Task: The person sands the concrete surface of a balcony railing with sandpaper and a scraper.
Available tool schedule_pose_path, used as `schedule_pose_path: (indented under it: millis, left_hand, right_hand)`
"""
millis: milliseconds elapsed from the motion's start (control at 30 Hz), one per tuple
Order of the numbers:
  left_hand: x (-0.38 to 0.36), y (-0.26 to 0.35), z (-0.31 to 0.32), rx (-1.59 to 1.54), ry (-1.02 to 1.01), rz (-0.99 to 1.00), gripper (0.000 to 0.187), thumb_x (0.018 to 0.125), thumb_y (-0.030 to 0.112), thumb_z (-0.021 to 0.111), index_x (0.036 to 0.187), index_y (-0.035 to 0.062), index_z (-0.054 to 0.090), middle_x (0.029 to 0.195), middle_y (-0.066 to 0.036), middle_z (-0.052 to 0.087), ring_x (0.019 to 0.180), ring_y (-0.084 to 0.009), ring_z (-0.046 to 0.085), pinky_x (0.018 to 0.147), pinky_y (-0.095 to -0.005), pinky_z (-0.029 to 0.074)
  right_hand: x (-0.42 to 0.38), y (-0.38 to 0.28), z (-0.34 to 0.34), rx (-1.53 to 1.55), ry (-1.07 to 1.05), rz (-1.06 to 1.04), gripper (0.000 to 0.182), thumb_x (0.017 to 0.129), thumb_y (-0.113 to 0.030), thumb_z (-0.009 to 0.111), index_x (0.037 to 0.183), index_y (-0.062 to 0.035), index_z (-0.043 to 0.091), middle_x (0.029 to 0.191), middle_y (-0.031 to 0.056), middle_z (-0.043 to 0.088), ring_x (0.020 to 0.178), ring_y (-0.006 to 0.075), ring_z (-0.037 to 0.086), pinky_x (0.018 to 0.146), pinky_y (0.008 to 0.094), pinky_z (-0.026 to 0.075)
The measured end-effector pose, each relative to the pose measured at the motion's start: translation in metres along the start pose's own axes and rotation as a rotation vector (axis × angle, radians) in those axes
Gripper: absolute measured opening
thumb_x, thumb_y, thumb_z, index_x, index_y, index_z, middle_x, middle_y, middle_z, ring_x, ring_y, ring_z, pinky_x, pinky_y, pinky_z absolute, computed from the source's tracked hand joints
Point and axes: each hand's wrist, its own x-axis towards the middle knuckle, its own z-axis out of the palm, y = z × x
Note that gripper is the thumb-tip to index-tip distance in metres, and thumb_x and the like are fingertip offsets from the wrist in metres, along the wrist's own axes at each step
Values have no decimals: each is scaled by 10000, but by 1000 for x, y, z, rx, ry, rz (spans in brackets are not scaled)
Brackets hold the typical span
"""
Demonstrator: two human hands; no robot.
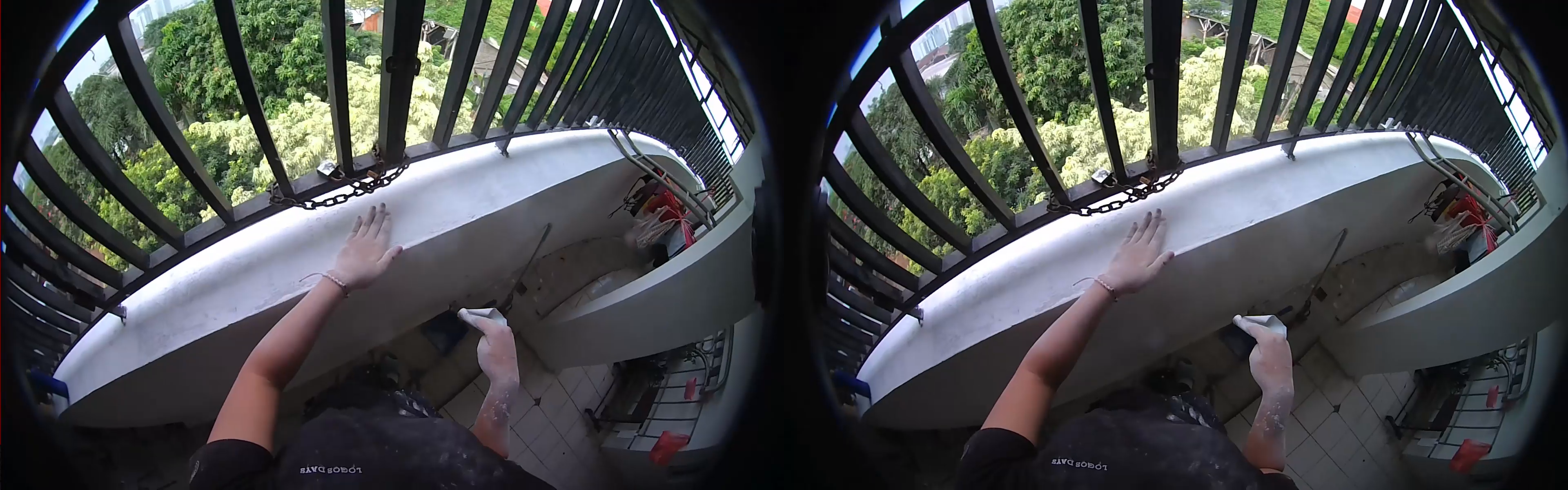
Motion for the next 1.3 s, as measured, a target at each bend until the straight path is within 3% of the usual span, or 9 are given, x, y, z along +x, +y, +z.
schedule_pose_path:
  millis: [100, 300, 600, 733, 900, 967, 1033, 1167, 1300]
  left_hand:
    - [-21, 2, -21, -412, -168, 153, 776, 1091, 522, 311, 1592, -62, 215, 1694, -263, 108, 1580, -415, 79, 1285, -493, 126]
    - [-127, 6, -66, -210, 282, 44, 699, 1063, 396, 490, 1575, -34, 287, 1661, -256, 244, 1569, -411, 158, 1273, -528, 175]
    - [-260, -48, -117, 39, 528, -313, 572, 1006, 330, 580, 1493, 50, 477, 1626, -116, 397, 1552, -347, 268, 1275, -540, 159]
    - [-291, -134, -39, 244, 291, -753, 709, 1061, 491, 393, 1596, 33, 308, 1690, -96, 270, 1575, -336, 194, 1280, -522, 106]
    - [-305, -145, -46, 128, 153, -683, 723, 1059, 535, 389, 1630, 110, 257, 1719, -68, 194, 1580, -331, 181, 1277, -530, 134]
    - [-326, -159, -58, 149, 132, -667, 687, 1053, 552, 397, 1644, 231, 253, 1722, -61, 187, 1583, -329, 169, 1275, -526, 158]
    - [-351, -180, -68, 133, 119, -802, 680, 1051, 563, 393, 1645, 266, 248, 1723, -63, 183, 1581, -328, 176, 1272, -527, 164]
    - [-416, -243, -70, 228, 137, -1159, 727, 1038, 556, 412, 1649, 201, 239, 1726, -51, 181, 1588, -292, 159, 1278, -520, 149]
    - [-446, -252, -70, 253, 117, -1249, 738, 1034, 550, 413, 1648, 178, 239, 1732, -48, 161, 1589, -287, 155, 1276, -515, 156]
  right_hand:
    - [7, -29, 18, 43, -217, -78, 536, 796, 130, 454, 1218, -42, 737, 1190, 175, 728, 1169, 324, 669, 1049, 376, 492]
    - [13, -83, 53, 112, -304, -322, 565, 768, 128, 455, 1228, -43, 735, 1145, 198, 729, 1129, 333, 676, 1033, 390, 498]
    - [3, -127, 121, 80, -566, -433, 601, 747, 149, 453, 1205, -98, 754, 1144, 148, 732, 1125, 326, 668, 1011, 392, 507]
    - [-10, -132, 155, 37, -666, -487, 614, 734, 155, 462, 1196, -117, 761, 1142, 130, 730, 1149, 320, 654, 1011, 392, 505]
    - [-12, -169, 153, 254, -728, -659, 598, 747, 168, 477, 1232, -76, 726, 1190, 149, 722, 1186, 331, 647, 1047, 391, 482]
    - [-5, -159, 147, 287, -477, -658, 508, 837, 165, 479, 1252, -20, 707, 1326, 176, 681, 1368, 352, 550, 1148, 413, 410]
    - [11, -142, 143, 333, -170, -623, 445, 920, 136, 468, 1296, 12, 671, 1410, 191, 630, 1446, 371, 463, 1194, 435, 359]
    - [69, -79, 130, 272, 244, -324, 441, 1022, 33, 435, 1442, -15, 561, 1502, 168, 558, 1448, 363, 458, 1203, 432, 347]
    - [121, -58, 143, 100, 439, -205, 428, 1061, -30, 416, 1474, -2, 523, 1502, 140, 562, 1408, 302, 510, 1167, 397, 392]
